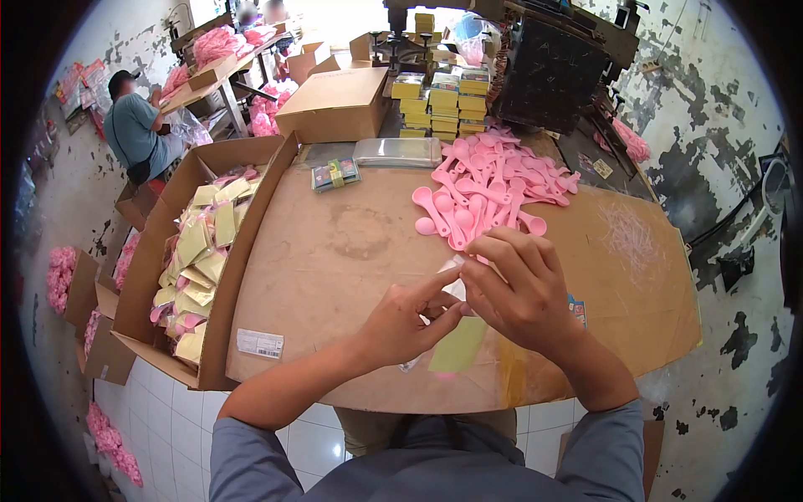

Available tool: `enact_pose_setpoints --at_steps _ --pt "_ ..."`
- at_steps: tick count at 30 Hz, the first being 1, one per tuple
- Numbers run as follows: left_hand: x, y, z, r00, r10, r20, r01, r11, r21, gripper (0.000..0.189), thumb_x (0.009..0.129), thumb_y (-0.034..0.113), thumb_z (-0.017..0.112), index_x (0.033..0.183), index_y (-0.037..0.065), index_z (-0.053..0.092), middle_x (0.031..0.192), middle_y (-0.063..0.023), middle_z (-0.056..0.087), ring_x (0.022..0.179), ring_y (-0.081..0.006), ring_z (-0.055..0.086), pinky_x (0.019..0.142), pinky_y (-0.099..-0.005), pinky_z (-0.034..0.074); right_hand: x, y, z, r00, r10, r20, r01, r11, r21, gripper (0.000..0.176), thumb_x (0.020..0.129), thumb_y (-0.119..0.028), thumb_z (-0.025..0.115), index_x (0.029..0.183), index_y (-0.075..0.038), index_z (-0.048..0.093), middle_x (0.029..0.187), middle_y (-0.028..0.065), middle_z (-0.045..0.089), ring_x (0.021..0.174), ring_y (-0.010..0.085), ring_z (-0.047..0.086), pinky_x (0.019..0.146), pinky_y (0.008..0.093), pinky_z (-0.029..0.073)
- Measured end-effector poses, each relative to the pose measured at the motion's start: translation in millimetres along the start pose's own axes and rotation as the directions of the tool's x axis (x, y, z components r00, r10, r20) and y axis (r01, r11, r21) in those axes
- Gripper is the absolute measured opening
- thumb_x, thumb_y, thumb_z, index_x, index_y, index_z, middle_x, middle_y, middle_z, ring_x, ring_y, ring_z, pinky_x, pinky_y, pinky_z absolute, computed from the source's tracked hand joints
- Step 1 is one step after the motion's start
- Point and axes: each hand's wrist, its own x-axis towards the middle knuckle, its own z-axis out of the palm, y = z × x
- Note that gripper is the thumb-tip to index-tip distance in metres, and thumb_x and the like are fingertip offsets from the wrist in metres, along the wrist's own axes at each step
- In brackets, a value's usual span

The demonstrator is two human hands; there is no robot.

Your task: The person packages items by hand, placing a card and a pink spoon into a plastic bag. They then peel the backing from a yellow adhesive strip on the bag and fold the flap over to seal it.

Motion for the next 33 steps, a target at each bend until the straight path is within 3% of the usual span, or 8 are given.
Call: enact_pose_setpoints --at_steps 11,13,15,19,22,23,26,33 --pt "4 2 0 0.994 -0.090 0.060 0.090 0.996 0.002 0.048 0.099 0.006 0.067 0.146 0.001 0.054 0.097 -0.0142 0.080 0.086 -0.0140 0.077 0.079 -0.0294 0.060 -10 21 8 0.969 0.245 0.014 -0.245 0.961 0.131 0.014 0.080 -0.006 0.065 0.094 -0.005 0.061 0.107 0.0097 0.059 0.105 0.0284 0.059 0.092 0.0399 0.046" --pt "4 1 -5 0.989 -0.132 0.071 0.137 0.988 -0.077 0.046 0.101 0.007 0.065 0.146 0.002 0.054 0.100 -0.0138 0.080 0.090 -0.0122 0.075 0.084 -0.0290 0.058 -18 44 -14 0.873 0.460 0.164 -0.473 0.715 0.514 0.006 0.088 -0.006 0.062 0.093 -0.004 0.059 0.099 0.0091 0.061 0.092 0.0228 0.061 0.082 0.0370 0.050" --pt "5 -3 -5 0.976 -0.199 0.090 0.212 0.964 -0.161 0.045 0.103 0.007 0.063 0.147 0.002 0.053 0.104 -0.0138 0.079 0.095 -0.0111 0.073 0.088 -0.0288 0.056 -45 78 -60 0.603 0.505 0.617 -0.748 0.090 0.658 0.007 0.094 -0.009 0.063 0.093 -0.004 0.059 0.088 0.0057 0.062 0.077 0.0143 0.061 0.069 0.0306 0.050" --pt "9 -7 -3 0.975 -0.217 0.054 0.220 0.893 -0.392 0.043 0.105 0.008 0.061 0.147 0.002 0.051 0.110 -0.0150 0.078 0.101 -0.0118 0.072 0.091 -0.0287 0.055 -158 183 -108 0.812 0.345 0.471 -0.351 -0.356 0.866 0.008 0.097 -0.011 0.063 0.097 -0.003 0.062 0.083 0.0023 0.063 0.072 0.0086 0.061 0.067 0.0259 0.050" --pt "9 -5 -3 0.971 -0.232 0.053 0.232 0.875 -0.424 0.042 0.106 0.009 0.060 0.146 0.001 0.050 0.112 -0.0157 0.078 0.104 -0.0122 0.071 0.093 -0.0289 0.055 -208 229 -100 0.379 0.829 0.410 -0.733 -0.001 0.680 0.012 0.097 -0.003 0.060 0.106 0.000 0.065 0.090 0.0045 0.067 0.084 0.0111 0.067 0.077 0.0298 0.054" --pt "9 -5 -2 0.970 -0.237 0.055 0.238 0.877 -0.418 0.041 0.106 0.010 0.060 0.145 0.001 0.050 0.112 -0.0156 0.078 0.105 -0.0122 0.071 0.094 -0.0290 0.055 -265 262 -86 0.293 0.889 0.351 -0.950 0.229 0.214 0.026 0.095 0.004 0.057 0.119 0.002 0.065 0.101 0.0101 0.072 0.097 0.0187 0.069 0.089 0.0336 0.053" --pt "11 -10 -4 0.969 -0.239 0.056 0.241 0.887 -0.395 0.040 0.107 0.011 0.060 0.144 0.000 0.051 0.112 -0.0159 0.077 0.106 -0.0132 0.071 0.095 -0.0296 0.054 -269 234 -85 0.564 0.825 -0.011 -0.772 0.523 -0.363 0.034 0.094 0.006 0.056 0.127 0.001 0.065 0.111 0.0136 0.073 0.105 0.0249 0.069 0.093 0.0351 0.052" --pt "13 -20 2 0.955 -0.293 0.056 0.285 0.841 -0.460 0.033 0.107 0.013 0.059 0.137 -0.002 0.058 0.117 -0.0167 0.075 0.111 -0.0170 0.070 0.096 -0.0314 0.055 -158 158 -63 0.548 0.821 0.160 -0.835 0.547 0.053 0.026 0.095 -0.005 0.065 0.120 -0.005 0.071 0.107 0.0116 0.073 0.098 0.0225 0.069 0.085 0.0360 0.053"
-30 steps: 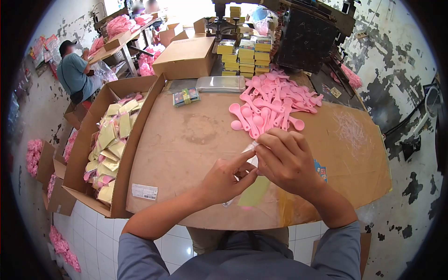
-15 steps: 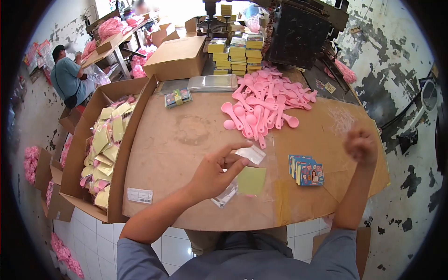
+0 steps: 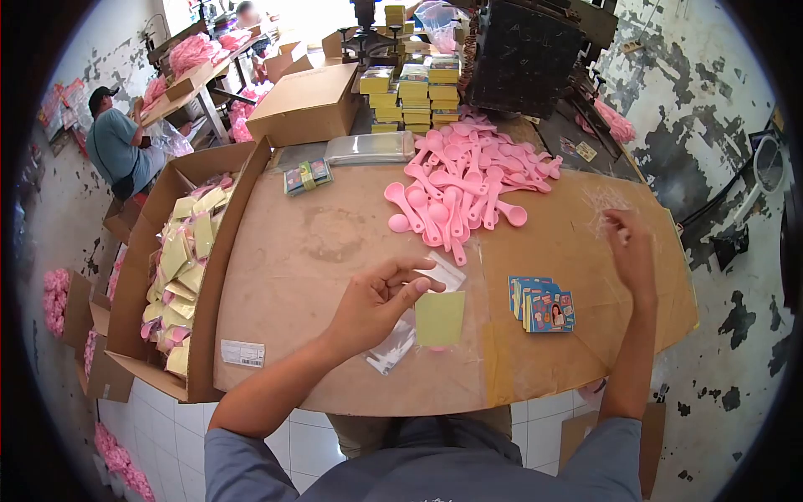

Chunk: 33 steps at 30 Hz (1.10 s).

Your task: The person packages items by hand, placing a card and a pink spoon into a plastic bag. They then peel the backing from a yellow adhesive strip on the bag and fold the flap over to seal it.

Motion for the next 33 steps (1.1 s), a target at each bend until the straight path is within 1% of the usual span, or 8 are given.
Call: enact_pose_setpoints --at_steps 3,5,8,11,14,21,26,33 --pt "0 1 -2 0.999 -0.002 0.034 0.002 1.000 -0.012 0.032 0.106 0.010 0.060 0.135 -0.003 0.060 0.120 -0.0168 0.074 0.114 -0.0176 0.069 0.098 -0.0317 0.056 -13 -84 29 0.929 -0.159 0.333 0.046 0.946 0.322 0.031 0.094 -0.016 0.073 0.124 -0.007 0.071 0.102 0.0084 0.072 0.091 0.0162 0.067 0.078 0.0313 0.052" --pt "0 0 -2 0.999 -0.016 0.046 0.018 0.999 -0.050 0.032 0.105 0.009 0.062 0.134 -0.004 0.060 0.121 -0.0170 0.074 0.114 -0.0178 0.069 0.099 -0.0318 0.056 -25 -121 53 0.838 -0.357 0.413 0.110 0.852 0.512 0.038 0.094 -0.018 0.075 0.130 -0.006 0.068 0.100 0.0076 0.071 0.089 0.0148 0.067 0.075 0.0297 0.052" --pt "1 -2 -3 0.998 -0.036 0.043 0.038 0.998 -0.055 0.031 0.104 0.008 0.064 0.131 -0.006 0.061 0.120 -0.0165 0.074 0.112 -0.0173 0.070 0.099 -0.0311 0.056 -36 -149 79 0.742 -0.482 0.465 0.066 0.744 0.665 0.039 0.095 -0.018 0.076 0.130 -0.003 0.066 0.099 0.0059 0.070 0.088 0.0125 0.066 0.075 0.0281 0.052" --pt "1 -4 -5 0.997 -0.076 0.009 0.077 0.996 -0.045 0.027 0.103 0.009 0.065 0.126 -0.006 0.065 0.117 -0.0152 0.074 0.107 -0.0160 0.071 0.096 -0.0296 0.057 -37 -150 100 0.722 -0.365 0.587 -0.206 0.697 0.687 0.033 0.098 -0.016 0.074 0.126 -0.002 0.067 0.100 0.0038 0.070 0.090 0.0097 0.065 0.078 0.0264 0.052" --pt "0 -5 -7 0.997 -0.082 -0.005 0.082 0.996 -0.041 0.027 0.103 0.011 0.066 0.123 -0.007 0.067 0.112 -0.0122 0.075 0.103 -0.0134 0.072 0.090 -0.0280 0.059 -40 -145 113 0.730 -0.303 0.613 -0.405 0.531 0.745 0.024 0.100 -0.011 0.070 0.121 0.000 0.068 0.103 0.0022 0.070 0.092 0.0081 0.065 0.080 0.0251 0.053" --pt "1 -6 -1 0.993 -0.079 -0.083 0.073 0.995 -0.070 0.025 0.101 0.010 0.069 0.122 -0.004 0.070 0.107 -0.0110 0.076 0.098 -0.0128 0.072 0.086 -0.0277 0.060 -44 -137 120 0.752 -0.256 0.608 -0.479 0.422 0.770 0.018 0.099 -0.005 0.071 0.115 0.002 0.071 0.105 0.0022 0.072 0.096 0.0091 0.067 0.085 0.0262 0.054" --pt "0 -13 -3 0.997 -0.047 -0.069 0.052 0.996 0.074 0.023 0.100 0.008 0.070 0.120 -0.002 0.074 0.106 -0.0089 0.077 0.097 -0.0119 0.071 0.085 -0.0272 0.061 -43 -129 117 0.735 -0.236 0.636 -0.544 0.356 0.760 0.017 0.097 -0.003 0.072 0.113 0.001 0.073 0.105 0.0025 0.073 0.096 0.0092 0.068 0.086 0.0267 0.053" --pt "0 -11 -6 0.998 -0.044 -0.046 0.049 0.993 0.109 0.025 0.101 0.012 0.070 0.122 -0.001 0.075 0.107 -0.0083 0.078 0.097 -0.0087 0.070 0.085 -0.0249 0.057 -42 -128 115 0.733 -0.190 0.654 -0.566 0.364 0.740 0.018 0.094 -0.005 0.075 0.112 -0.001 0.074 0.102 0.0040 0.075 0.094 0.0113 0.069 0.084 0.0286 0.056"
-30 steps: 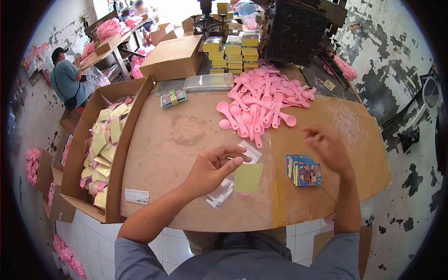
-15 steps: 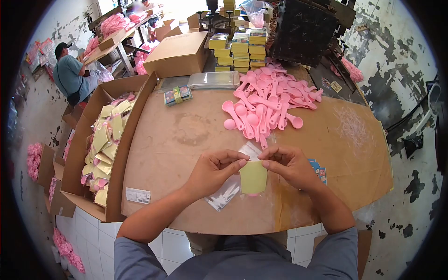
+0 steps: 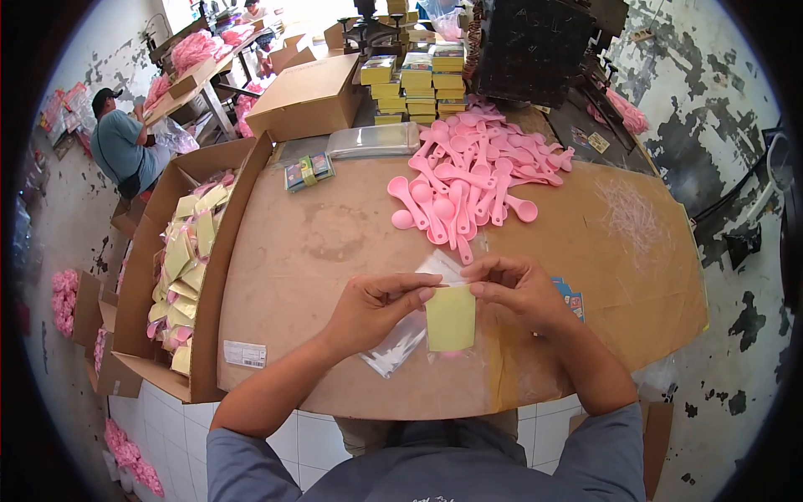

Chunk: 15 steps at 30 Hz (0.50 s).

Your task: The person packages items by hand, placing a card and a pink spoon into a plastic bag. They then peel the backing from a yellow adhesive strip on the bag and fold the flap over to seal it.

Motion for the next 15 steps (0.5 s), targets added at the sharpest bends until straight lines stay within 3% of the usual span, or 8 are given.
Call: enact_pose_setpoints --at_steps 6,15 --pt "0 1 2 1.000 -0.011 0.008 0.012 0.999 -0.037 0.028 0.103 0.013 0.068 0.126 -0.002 0.072 0.111 -0.0082 0.077 0.097 -0.0087 0.069 0.085 -0.0252 0.056 1 2 -3 1.000 -0.024 0.015 0.024 0.999 -0.046 0.020 0.096 -0.006 0.073 0.116 -0.001 0.074 0.102 0.0036 0.075 0.093 0.0100 0.069 0.083 0.0270 0.055" --pt "1 -1 -5 0.999 0.037 0.035 -0.040 0.997 0.068 0.025 0.103 0.013 0.068 0.124 0.004 0.075 0.107 -0.0049 0.078 0.093 -0.0065 0.069 0.083 -0.0248 0.056 3 8 -7 0.989 -0.141 0.053 0.146 0.985 -0.094 0.018 0.097 -0.002 0.070 0.114 -0.001 0.076 0.103 0.0032 0.072 0.093 0.0092 0.066 0.083 0.0245 0.053"
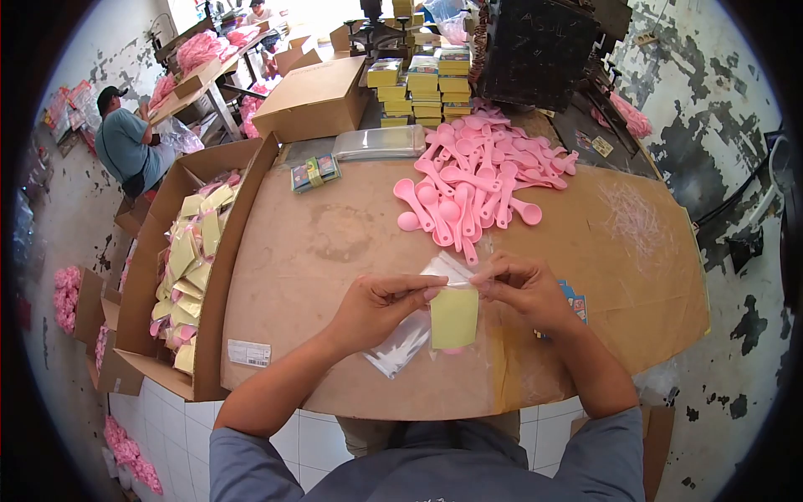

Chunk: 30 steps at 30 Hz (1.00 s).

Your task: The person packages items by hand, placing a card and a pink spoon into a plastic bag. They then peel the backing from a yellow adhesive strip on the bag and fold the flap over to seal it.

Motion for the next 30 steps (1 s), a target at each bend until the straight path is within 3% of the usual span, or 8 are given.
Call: enact_pose_setpoints --at_steps 5,12,15,26,30 --pt "1 -4 -6 0.997 0.008 0.077 -0.001 0.996 -0.087 0.025 0.102 0.008 0.067 0.124 0.001 0.074 0.112 -0.0088 0.077 0.099 -0.0115 0.071 0.088 -0.0271 0.058 1 3 -7 0.996 -0.086 0.012 0.086 0.992 -0.087 0.017 0.095 -0.002 0.070 0.111 0.000 0.077 0.107 0.0062 0.071 0.095 0.0108 0.064 0.083 0.0277 0.053" --pt "3 -1 -10 0.992 -0.081 0.098 0.102 0.967 -0.232 0.024 0.102 0.010 0.066 0.122 -0.002 0.074 0.115 -0.0100 0.076 0.100 -0.0135 0.071 0.090 -0.0296 0.059 0 -3 -6 0.998 -0.047 0.033 0.050 0.995 -0.081 0.016 0.094 -0.003 0.073 0.109 0.001 0.077 0.106 0.0060 0.069 0.093 0.0117 0.065 0.080 0.0269 0.053" --pt "4 -1 -7 0.992 -0.102 0.074 0.105 0.993 -0.044 0.024 0.104 0.011 0.066 0.123 -0.002 0.073 0.113 -0.0093 0.076 0.100 -0.0129 0.071 0.089 -0.0287 0.059 1 -2 -3 0.998 -0.063 0.027 0.066 0.993 -0.093 0.016 0.093 -0.001 0.075 0.109 0.001 0.077 0.106 0.0059 0.069 0.094 0.0119 0.065 0.080 0.0262 0.053" --pt "5 -1 -5 0.992 -0.099 0.075 0.106 0.989 -0.099 0.027 0.106 0.012 0.062 0.128 -0.001 0.070 0.112 -0.0078 0.076 0.099 -0.0111 0.071 0.088 -0.0278 0.060 1 2 -4 0.999 -0.026 0.044 0.031 0.994 -0.105 0.017 0.092 0.001 0.076 0.109 0.001 0.075 0.107 0.0053 0.068 0.095 0.0114 0.066 0.081 0.0260 0.053" --pt "5 -1 -4 0.995 -0.088 0.053 0.093 0.992 -0.089 0.026 0.106 0.011 0.061 0.127 -0.002 0.070 0.112 -0.0082 0.076 0.099 -0.0114 0.071 0.088 -0.0284 0.060 1 4 -2 0.999 0.016 0.049 -0.014 0.998 -0.056 0.027 0.093 0.000 0.075 0.119 0.001 0.070 0.105 0.0035 0.068 0.095 0.0107 0.066 0.082 0.0260 0.053"
